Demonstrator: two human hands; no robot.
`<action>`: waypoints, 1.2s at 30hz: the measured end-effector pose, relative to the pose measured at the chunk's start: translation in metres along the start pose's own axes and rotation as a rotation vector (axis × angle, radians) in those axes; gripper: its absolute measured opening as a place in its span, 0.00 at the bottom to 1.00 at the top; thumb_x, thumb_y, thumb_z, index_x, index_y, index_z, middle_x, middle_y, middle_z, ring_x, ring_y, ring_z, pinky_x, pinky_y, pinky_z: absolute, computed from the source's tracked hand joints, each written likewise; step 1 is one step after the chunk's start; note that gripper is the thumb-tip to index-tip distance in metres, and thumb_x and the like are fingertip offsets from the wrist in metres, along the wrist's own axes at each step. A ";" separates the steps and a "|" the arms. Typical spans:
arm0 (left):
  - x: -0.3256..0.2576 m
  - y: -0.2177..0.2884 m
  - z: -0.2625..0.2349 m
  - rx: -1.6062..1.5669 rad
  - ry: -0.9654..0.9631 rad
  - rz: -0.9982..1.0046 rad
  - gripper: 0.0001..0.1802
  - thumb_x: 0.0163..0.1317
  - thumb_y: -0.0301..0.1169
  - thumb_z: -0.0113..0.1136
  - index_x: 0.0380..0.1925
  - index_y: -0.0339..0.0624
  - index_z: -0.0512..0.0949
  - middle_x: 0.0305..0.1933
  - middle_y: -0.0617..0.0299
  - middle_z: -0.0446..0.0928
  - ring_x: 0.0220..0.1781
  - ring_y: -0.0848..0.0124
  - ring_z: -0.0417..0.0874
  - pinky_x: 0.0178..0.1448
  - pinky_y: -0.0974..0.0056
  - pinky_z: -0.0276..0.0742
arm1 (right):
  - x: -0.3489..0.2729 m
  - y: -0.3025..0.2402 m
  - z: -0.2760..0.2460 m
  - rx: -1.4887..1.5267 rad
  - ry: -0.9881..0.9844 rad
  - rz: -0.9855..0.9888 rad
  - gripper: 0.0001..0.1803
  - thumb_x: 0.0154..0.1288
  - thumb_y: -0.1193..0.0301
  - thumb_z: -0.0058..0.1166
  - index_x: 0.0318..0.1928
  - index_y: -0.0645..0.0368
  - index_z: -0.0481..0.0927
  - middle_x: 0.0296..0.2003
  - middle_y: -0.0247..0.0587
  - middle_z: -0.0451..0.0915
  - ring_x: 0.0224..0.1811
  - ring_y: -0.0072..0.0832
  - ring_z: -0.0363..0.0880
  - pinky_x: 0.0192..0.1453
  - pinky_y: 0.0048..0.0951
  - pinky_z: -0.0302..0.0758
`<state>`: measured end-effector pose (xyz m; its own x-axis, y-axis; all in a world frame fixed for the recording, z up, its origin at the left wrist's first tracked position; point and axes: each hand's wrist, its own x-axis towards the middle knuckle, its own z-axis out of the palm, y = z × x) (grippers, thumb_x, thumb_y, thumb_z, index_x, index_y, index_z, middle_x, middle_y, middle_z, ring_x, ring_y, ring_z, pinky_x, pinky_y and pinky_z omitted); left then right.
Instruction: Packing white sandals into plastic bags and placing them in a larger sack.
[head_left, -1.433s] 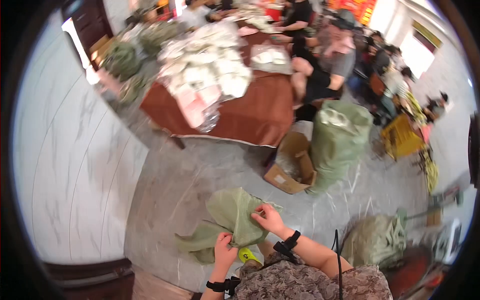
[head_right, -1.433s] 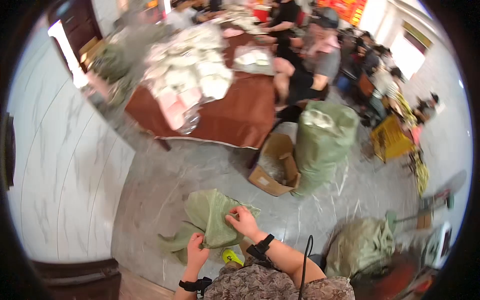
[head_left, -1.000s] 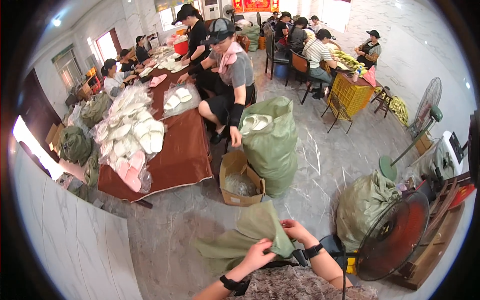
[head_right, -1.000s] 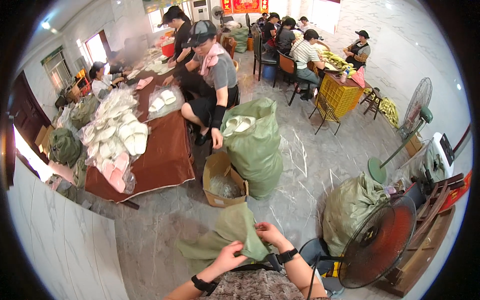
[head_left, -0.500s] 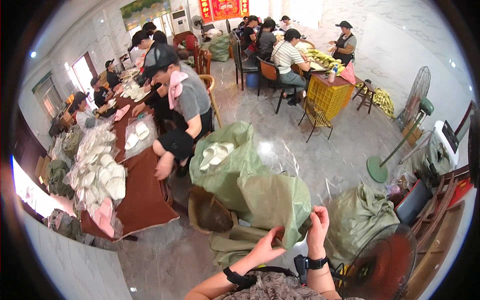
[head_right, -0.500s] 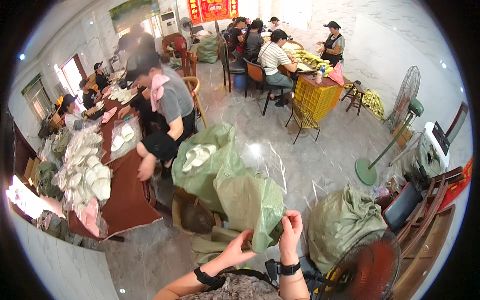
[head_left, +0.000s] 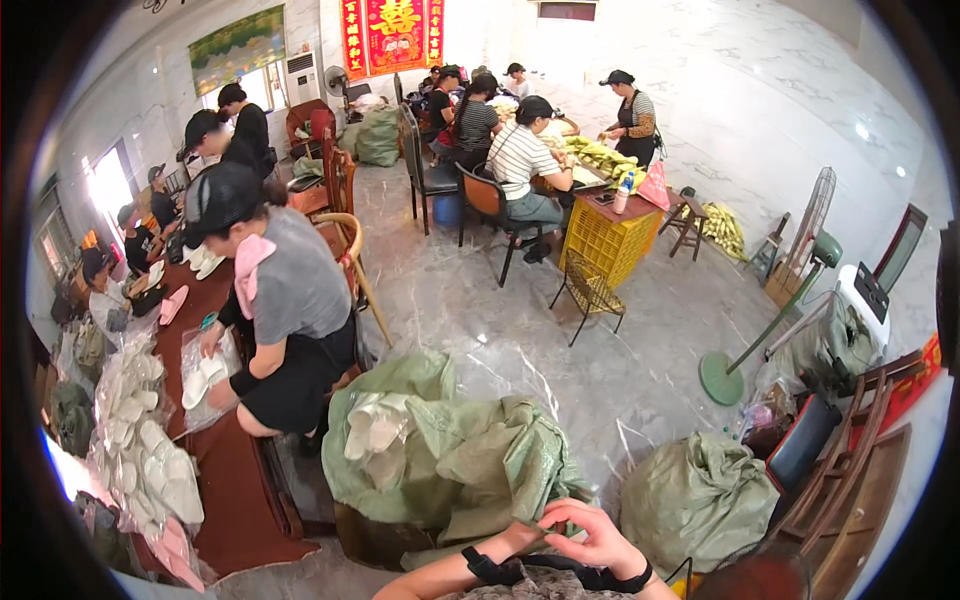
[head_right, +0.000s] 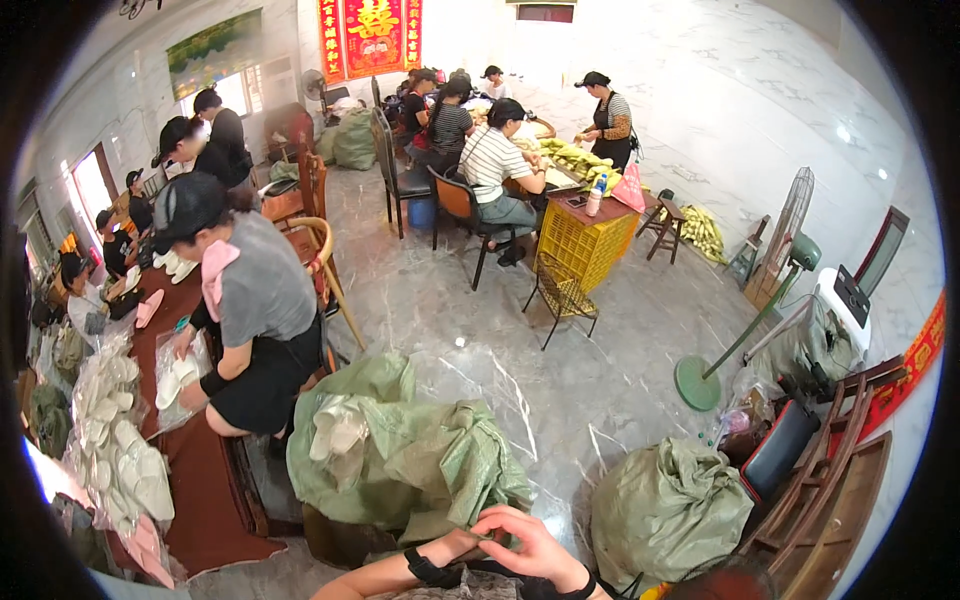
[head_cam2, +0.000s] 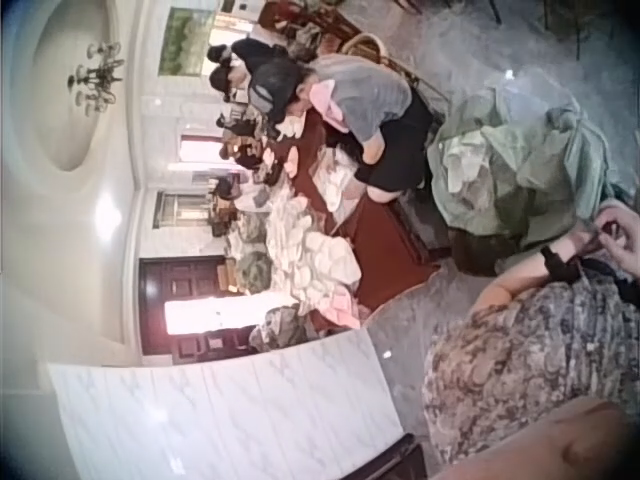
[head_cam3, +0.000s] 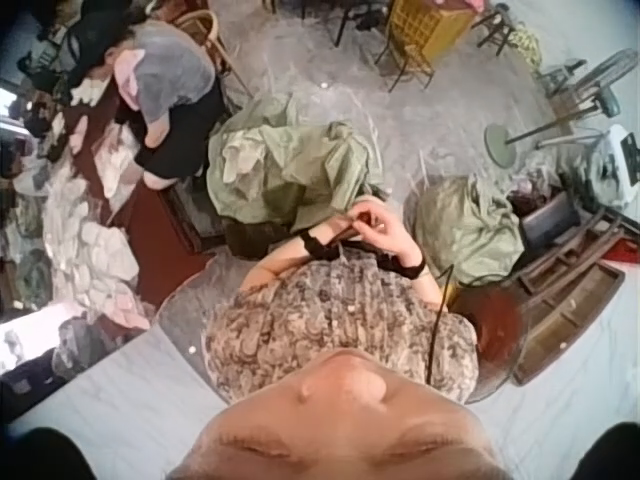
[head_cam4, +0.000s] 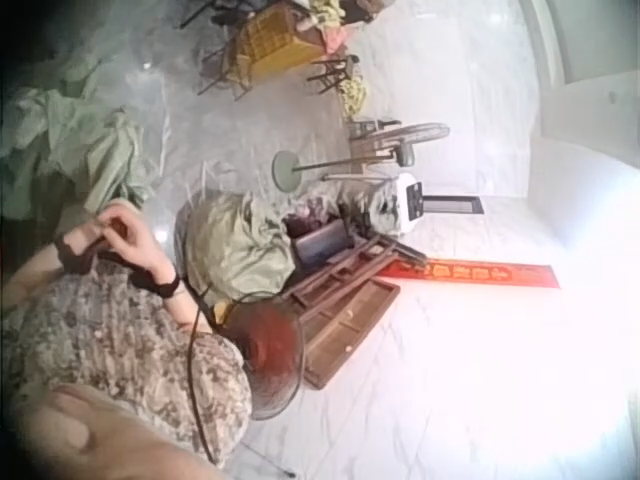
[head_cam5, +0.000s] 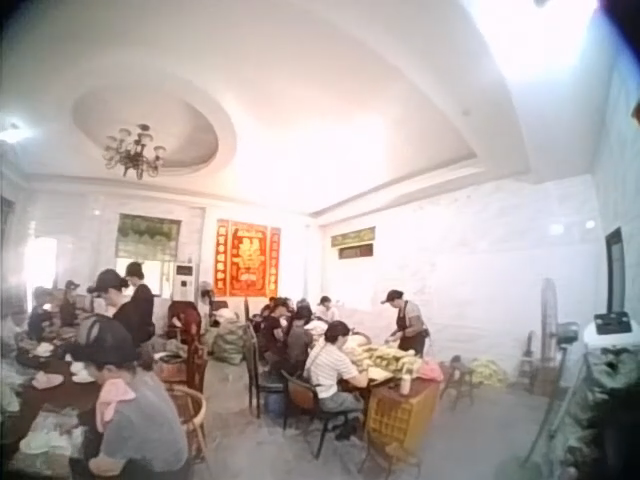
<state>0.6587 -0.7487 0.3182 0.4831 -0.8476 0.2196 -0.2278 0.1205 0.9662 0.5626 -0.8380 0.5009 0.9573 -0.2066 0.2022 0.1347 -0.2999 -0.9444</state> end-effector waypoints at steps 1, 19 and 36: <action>0.018 -0.007 -0.006 0.019 0.021 -0.020 0.20 0.60 0.38 0.67 0.48 0.40 0.77 0.47 0.56 0.80 0.50 0.64 0.79 0.54 0.61 0.74 | 0.016 0.005 -0.011 0.010 0.055 -0.015 0.10 0.59 0.80 0.59 0.42 0.61 0.81 0.46 0.42 0.80 0.37 0.24 0.78 0.42 0.25 0.76; 0.358 -0.107 -0.007 -0.454 0.426 -0.303 0.17 0.68 0.24 0.52 0.55 0.33 0.75 0.55 0.61 0.78 0.55 0.70 0.77 0.64 0.65 0.70 | 0.314 0.266 -0.326 -0.144 -0.425 0.249 0.48 0.50 0.63 0.73 0.69 0.56 0.60 0.61 0.49 0.72 0.58 0.42 0.75 0.57 0.39 0.76; 0.707 -0.107 -0.299 -1.056 0.688 -0.342 0.24 0.68 0.36 0.56 0.60 0.37 0.68 0.57 0.55 0.75 0.55 0.61 0.79 0.60 0.54 0.75 | 0.736 0.410 -0.326 -0.004 -0.375 0.189 0.11 0.62 0.72 0.61 0.43 0.64 0.82 0.33 0.32 0.80 0.33 0.17 0.75 0.37 0.23 0.72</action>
<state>1.2773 -1.2068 0.4103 0.7863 -0.5177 -0.3372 0.6101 0.5643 0.5563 1.2387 -1.4168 0.3472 0.9920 0.0944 -0.0838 -0.0528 -0.2926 -0.9548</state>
